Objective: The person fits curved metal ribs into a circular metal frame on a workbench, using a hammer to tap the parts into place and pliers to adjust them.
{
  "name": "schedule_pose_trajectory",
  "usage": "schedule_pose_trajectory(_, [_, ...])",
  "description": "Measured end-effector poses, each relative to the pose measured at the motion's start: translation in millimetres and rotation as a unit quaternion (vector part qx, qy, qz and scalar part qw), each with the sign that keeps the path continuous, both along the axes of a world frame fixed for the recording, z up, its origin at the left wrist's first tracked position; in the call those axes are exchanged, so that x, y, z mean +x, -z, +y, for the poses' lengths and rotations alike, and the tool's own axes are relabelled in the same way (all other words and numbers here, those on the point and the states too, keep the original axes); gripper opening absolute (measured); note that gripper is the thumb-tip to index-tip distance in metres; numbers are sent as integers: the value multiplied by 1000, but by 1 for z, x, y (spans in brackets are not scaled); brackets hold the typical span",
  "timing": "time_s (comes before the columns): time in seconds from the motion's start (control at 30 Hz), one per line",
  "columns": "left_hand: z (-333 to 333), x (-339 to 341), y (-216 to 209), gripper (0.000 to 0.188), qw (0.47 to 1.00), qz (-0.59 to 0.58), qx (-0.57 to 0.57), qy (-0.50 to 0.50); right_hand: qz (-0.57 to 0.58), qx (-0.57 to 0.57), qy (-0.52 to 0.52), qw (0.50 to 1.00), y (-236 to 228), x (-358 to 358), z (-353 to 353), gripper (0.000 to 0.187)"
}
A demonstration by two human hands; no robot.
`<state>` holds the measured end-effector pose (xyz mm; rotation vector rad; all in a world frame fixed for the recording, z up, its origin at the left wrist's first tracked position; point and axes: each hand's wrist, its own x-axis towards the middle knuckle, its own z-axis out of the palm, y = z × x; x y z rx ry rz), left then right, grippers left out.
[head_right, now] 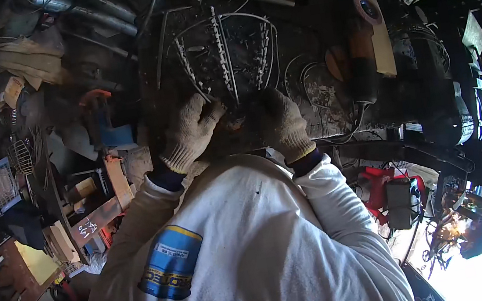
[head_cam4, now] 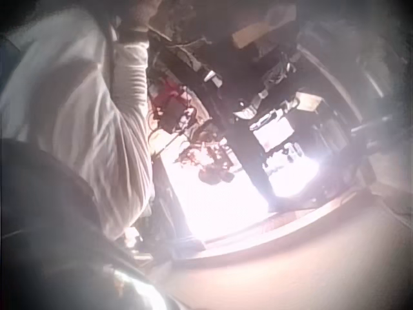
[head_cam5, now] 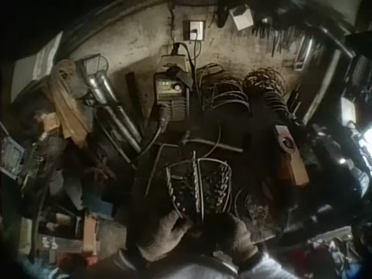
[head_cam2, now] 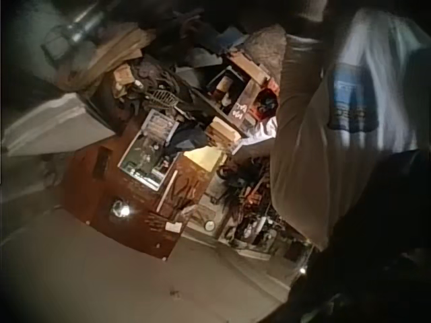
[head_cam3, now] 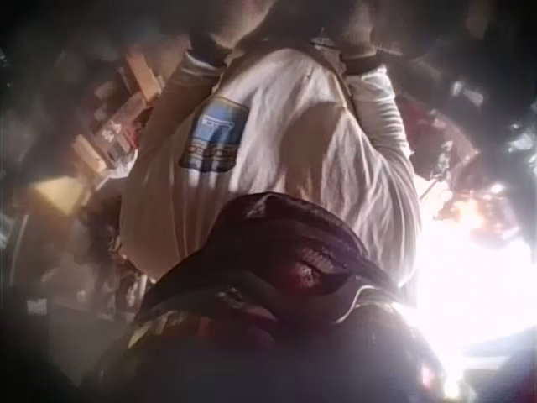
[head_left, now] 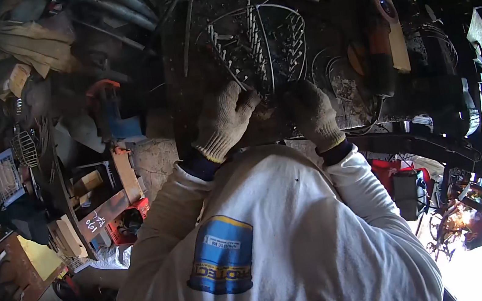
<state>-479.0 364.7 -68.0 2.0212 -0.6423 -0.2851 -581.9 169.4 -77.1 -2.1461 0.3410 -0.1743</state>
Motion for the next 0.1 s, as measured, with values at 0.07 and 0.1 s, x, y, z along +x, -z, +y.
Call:
schedule_pose_trajectory(0.07, [2,1,9,21,998,-67,17,-7,5,-8,-6,1000,1,1,-1,20])
schedule_pose_trajectory(0.1, [0,0,-6,23,997,4,73,-7,54,44,16,997,-8,3,1,22])
